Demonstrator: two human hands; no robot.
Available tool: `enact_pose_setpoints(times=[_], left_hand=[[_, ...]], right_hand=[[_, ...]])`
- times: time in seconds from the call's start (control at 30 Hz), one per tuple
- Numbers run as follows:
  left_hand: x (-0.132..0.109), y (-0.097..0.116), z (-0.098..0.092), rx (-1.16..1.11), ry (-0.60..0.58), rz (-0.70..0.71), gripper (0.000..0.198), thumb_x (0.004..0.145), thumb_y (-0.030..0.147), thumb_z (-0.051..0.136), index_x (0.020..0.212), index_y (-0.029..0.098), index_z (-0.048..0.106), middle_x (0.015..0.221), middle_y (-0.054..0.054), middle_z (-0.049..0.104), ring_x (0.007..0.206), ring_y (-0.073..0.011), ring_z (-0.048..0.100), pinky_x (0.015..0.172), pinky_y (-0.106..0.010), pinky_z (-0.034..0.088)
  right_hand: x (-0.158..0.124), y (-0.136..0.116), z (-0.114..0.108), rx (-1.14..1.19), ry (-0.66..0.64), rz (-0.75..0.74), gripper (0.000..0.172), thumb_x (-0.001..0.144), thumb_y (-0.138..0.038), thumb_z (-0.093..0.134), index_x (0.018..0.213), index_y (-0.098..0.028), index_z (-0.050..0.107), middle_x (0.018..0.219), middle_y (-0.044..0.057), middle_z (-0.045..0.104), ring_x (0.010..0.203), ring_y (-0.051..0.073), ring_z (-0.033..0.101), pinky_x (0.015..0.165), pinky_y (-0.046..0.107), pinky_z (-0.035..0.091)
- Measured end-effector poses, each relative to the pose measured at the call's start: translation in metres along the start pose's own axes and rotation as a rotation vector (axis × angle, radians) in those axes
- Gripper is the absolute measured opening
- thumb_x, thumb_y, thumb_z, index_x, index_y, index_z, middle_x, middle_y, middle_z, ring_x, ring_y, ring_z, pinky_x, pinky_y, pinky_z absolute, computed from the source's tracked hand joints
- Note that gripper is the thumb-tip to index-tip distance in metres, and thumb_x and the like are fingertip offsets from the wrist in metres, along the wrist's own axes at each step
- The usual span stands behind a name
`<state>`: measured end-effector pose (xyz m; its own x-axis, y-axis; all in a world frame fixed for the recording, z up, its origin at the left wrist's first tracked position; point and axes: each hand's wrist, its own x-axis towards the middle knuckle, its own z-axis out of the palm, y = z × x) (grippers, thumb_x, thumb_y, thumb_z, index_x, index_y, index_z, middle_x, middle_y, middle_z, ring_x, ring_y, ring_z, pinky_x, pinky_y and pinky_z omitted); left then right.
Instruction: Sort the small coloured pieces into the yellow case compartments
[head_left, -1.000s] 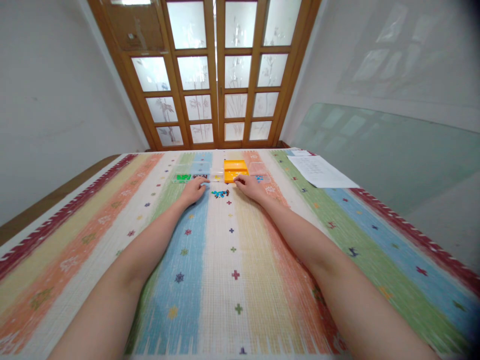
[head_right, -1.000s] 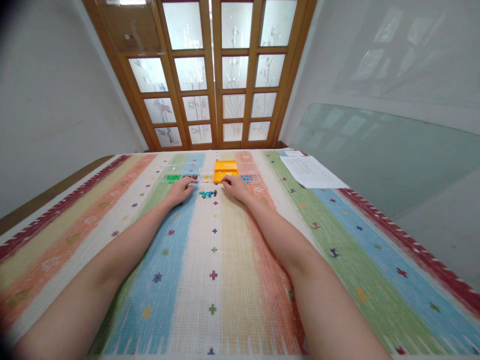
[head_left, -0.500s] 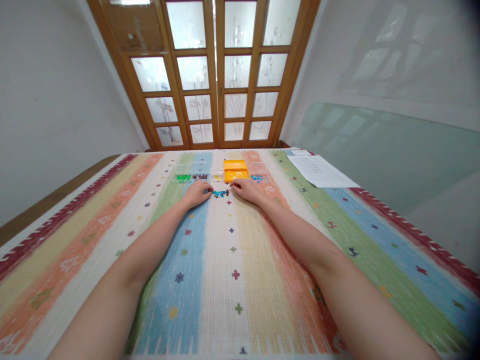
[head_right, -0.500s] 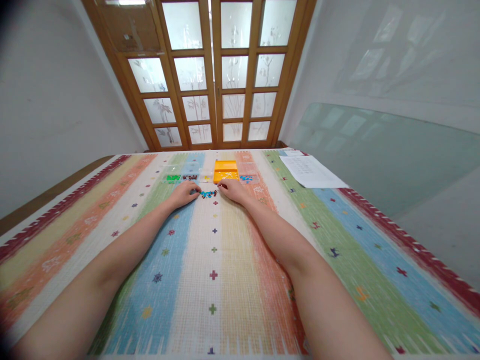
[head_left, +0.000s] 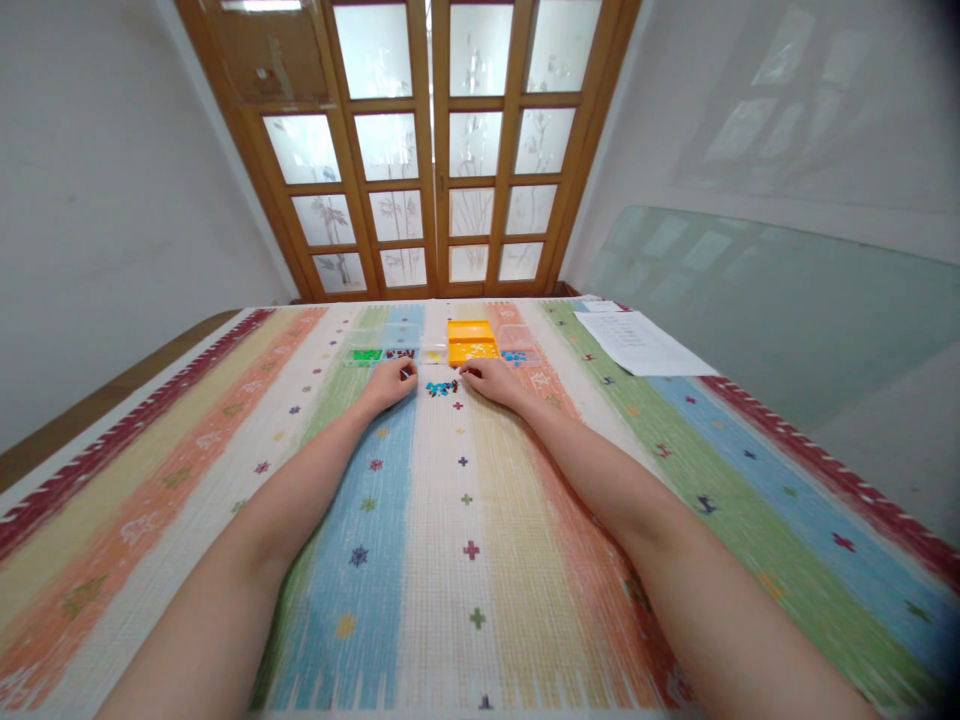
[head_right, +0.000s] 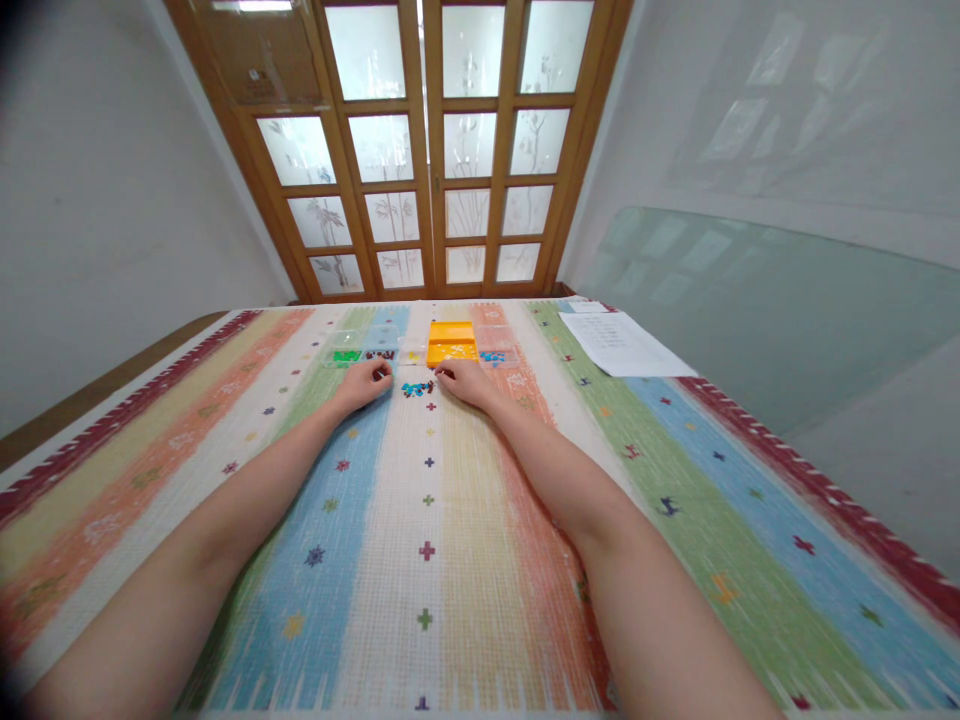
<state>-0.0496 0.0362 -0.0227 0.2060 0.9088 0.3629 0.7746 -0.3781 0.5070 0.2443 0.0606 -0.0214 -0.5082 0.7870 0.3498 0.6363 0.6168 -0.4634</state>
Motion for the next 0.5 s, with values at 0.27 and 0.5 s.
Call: enact_pose_setpoints(times=[0.27,0.5], left_hand=[[0.009,-0.023,0.004,-0.344,0.128,-0.152,0.009,0.082,0.026,0.06,0.09,0.023,0.063,0.079,0.0,0.07,0.066,-0.0155,0.062,0.066,-0.027,0.048],[0.014,-0.036,-0.008,-0.47,0.263,-0.283,0.018,0.083,0.024,0.055,0.098,0.021,0.066,0.08,-0.001,0.07,0.064,-0.0148,0.06,0.065,-0.026,0.05]], right_hand=[[-0.001,-0.002,-0.002,0.014,-0.021,0.017,0.026,0.1,-0.019,0.06,0.116,-0.023,0.079,0.122,0.006,0.079,0.107,0.021,0.071,0.094,0.029,0.05],[-0.003,-0.005,-0.005,0.004,-0.023,0.007,0.025,0.102,-0.021,0.059,0.115,-0.022,0.079,0.122,0.007,0.079,0.107,0.022,0.071,0.094,0.03,0.05]])
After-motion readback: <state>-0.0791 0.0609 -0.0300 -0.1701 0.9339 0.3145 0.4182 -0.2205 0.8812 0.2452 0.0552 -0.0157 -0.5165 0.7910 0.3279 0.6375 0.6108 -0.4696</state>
